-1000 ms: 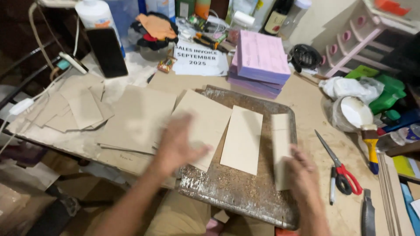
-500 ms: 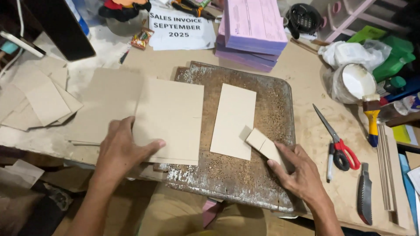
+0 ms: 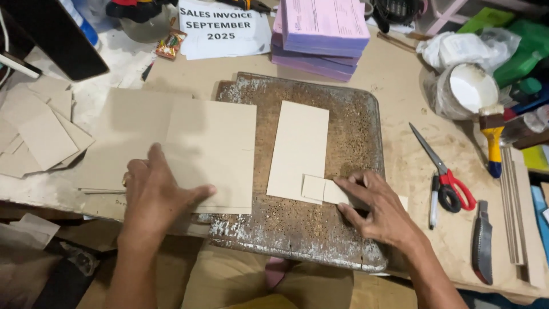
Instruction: Cutting cardboard sheets into specific sizes and shapes using a utility knife and a straight edge on a workbench.
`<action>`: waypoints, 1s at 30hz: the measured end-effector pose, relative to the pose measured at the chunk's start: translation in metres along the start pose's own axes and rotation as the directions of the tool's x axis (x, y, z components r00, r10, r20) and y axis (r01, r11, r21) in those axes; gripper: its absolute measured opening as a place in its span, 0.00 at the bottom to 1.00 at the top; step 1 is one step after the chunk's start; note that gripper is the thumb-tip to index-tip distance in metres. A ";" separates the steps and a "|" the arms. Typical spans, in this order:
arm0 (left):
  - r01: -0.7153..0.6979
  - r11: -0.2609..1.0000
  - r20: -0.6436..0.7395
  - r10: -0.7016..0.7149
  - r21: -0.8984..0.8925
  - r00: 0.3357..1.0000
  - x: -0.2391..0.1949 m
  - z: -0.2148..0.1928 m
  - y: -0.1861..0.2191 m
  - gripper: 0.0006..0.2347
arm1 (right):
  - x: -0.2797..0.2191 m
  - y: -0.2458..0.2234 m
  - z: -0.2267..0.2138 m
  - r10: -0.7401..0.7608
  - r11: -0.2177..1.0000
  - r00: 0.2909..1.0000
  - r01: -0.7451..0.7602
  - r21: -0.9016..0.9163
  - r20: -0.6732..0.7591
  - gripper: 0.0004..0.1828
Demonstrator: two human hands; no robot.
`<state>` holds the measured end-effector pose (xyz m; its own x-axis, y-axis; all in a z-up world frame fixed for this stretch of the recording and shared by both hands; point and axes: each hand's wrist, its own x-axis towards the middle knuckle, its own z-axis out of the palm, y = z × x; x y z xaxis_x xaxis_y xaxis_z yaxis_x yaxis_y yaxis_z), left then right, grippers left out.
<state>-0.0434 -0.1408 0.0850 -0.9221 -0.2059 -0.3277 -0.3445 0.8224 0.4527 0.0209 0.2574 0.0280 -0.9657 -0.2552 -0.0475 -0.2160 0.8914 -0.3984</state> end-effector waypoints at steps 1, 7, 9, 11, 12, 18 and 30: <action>0.030 0.999 0.001 -0.030 -0.036 1.000 0.002 -0.001 -0.001 0.57 | 0.002 -0.004 -0.004 0.050 0.999 0.997 -0.050 -0.001 0.066 0.37; 0.106 0.991 0.032 -0.104 -0.078 0.994 0.000 -0.013 0.005 0.47 | 0.006 0.002 -0.004 -0.035 0.999 0.998 0.036 -0.017 0.051 0.33; 0.097 0.993 0.015 -0.096 -0.062 0.995 0.001 -0.012 0.003 0.46 | 0.007 0.001 -0.005 -0.081 0.996 0.997 0.081 -0.019 0.020 0.32; 0.085 0.995 -0.001 -0.085 -0.048 0.996 0.000 -0.012 0.004 0.45 | 0.007 0.002 -0.005 -0.126 0.992 0.992 0.125 -0.025 -0.013 0.30; 0.093 0.994 0.005 -0.093 -0.054 0.996 -0.001 -0.013 0.006 0.45 | 0.007 0.002 -0.005 -0.109 0.994 0.994 0.109 -0.018 -0.006 0.30; 0.046 0.994 0.017 -0.045 -0.103 0.999 0.003 -0.020 0.004 0.42 | 0.006 0.003 -0.004 -0.086 0.996 0.996 0.086 -0.005 0.006 0.31; -0.651 0.751 -0.371 0.640 0.115 0.673 0.040 0.045 -0.024 0.22 | 0.004 -0.007 -0.005 -0.138 0.990 0.987 0.140 0.026 -0.082 0.29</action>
<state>-0.0645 -0.1449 0.0234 -0.9064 0.1913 0.3767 0.3616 0.8124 0.4575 0.0176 0.2519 0.0350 -0.9352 -0.3441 0.0831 -0.3457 0.8369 -0.4244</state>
